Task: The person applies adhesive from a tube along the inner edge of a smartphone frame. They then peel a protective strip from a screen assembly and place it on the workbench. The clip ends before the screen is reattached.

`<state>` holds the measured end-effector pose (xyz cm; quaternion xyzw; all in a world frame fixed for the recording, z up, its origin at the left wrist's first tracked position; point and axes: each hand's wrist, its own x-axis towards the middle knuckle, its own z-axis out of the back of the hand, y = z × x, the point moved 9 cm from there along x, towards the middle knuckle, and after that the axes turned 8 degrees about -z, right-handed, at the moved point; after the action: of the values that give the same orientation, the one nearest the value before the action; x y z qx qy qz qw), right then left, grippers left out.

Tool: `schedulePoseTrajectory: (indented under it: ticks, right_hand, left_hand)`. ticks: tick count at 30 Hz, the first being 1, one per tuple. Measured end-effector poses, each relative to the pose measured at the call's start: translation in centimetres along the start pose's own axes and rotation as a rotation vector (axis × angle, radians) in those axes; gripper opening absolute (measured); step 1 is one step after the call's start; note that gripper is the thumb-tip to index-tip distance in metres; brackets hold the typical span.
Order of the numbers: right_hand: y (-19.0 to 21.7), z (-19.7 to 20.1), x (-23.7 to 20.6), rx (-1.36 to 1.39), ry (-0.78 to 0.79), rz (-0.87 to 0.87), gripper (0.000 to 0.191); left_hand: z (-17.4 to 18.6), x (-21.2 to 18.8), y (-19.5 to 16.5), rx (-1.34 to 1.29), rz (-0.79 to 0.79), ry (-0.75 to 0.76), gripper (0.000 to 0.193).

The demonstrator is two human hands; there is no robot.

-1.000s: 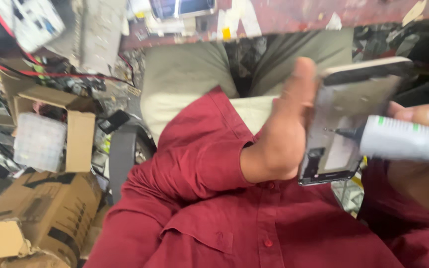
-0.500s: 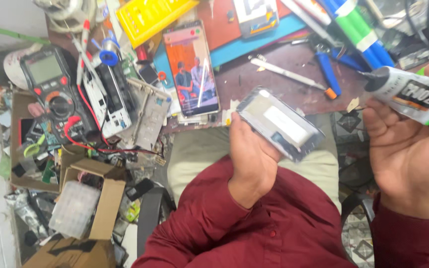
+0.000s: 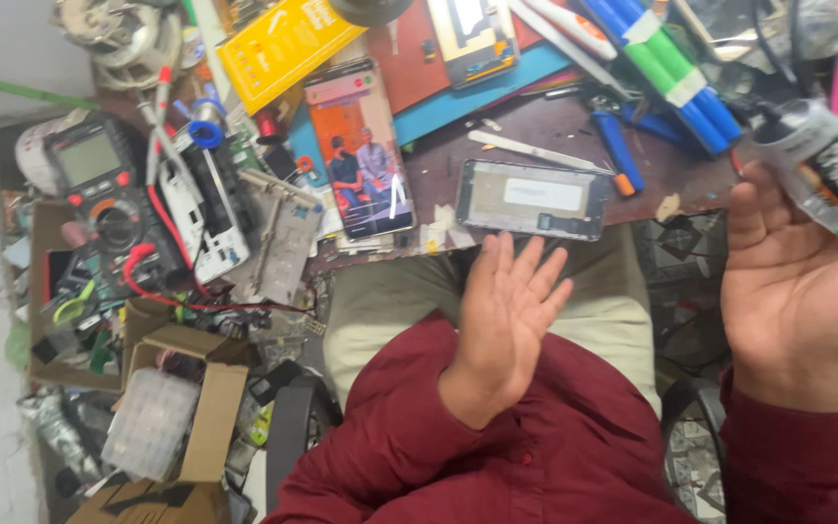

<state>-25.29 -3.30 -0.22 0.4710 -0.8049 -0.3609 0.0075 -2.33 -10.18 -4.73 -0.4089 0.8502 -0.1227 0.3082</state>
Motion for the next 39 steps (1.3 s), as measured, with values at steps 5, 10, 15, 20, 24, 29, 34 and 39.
schedulePoseTrajectory:
  ticks: [5, 10, 15, 20, 24, 29, 34, 39]
  right_hand:
    - [-0.2, -1.5, -1.2, 0.034, 0.097, -0.065, 0.023]
    - [-10.1, -3.8, -5.3, -0.255, 0.013, -0.554, 0.028]
    - [-12.5, -3.9, -3.9, -0.603, 0.234, -0.569, 0.036]
    - [-4.0, -5.1, 1.2, -1.549, 0.205, 0.479, 0.019]
    - [-4.0, -6.4, 1.8, -1.886, 0.186, 0.666, 0.021]
    - [-4.9, -7.6, 1.1, -1.906, 0.180, 0.768, 0.013]
    - [-4.5, -6.9, 1.3, -1.812, 0.169, 0.865, 0.009]
    - [-3.8, -6.0, 1.9, -1.772, 0.156, 0.774, 0.011]
  left_hand:
    - [-2.6, -1.7, -2.3, 0.318, -0.241, 0.142, 0.083]
    - [-7.5, -4.9, -6.2, 1.105, -0.958, 0.477, 0.080]
    - [-5.7, -4.5, -6.6, 0.781, -1.025, 0.495, 0.043]
    - [-2.2, -4.9, -8.9, 0.591, -1.051, 0.235, 0.026]
    - [-1.6, -3.3, -9.0, 0.967, -0.760, 0.138, 0.027]
    - [-5.5, -3.9, -8.8, 1.301, -0.948, 0.360, 0.040]
    - [-6.2, -3.7, -8.9, 1.442, -0.985, 0.405, 0.043]
    - [-5.6, -3.2, -9.3, 1.484, -1.011, 0.368, 0.044]
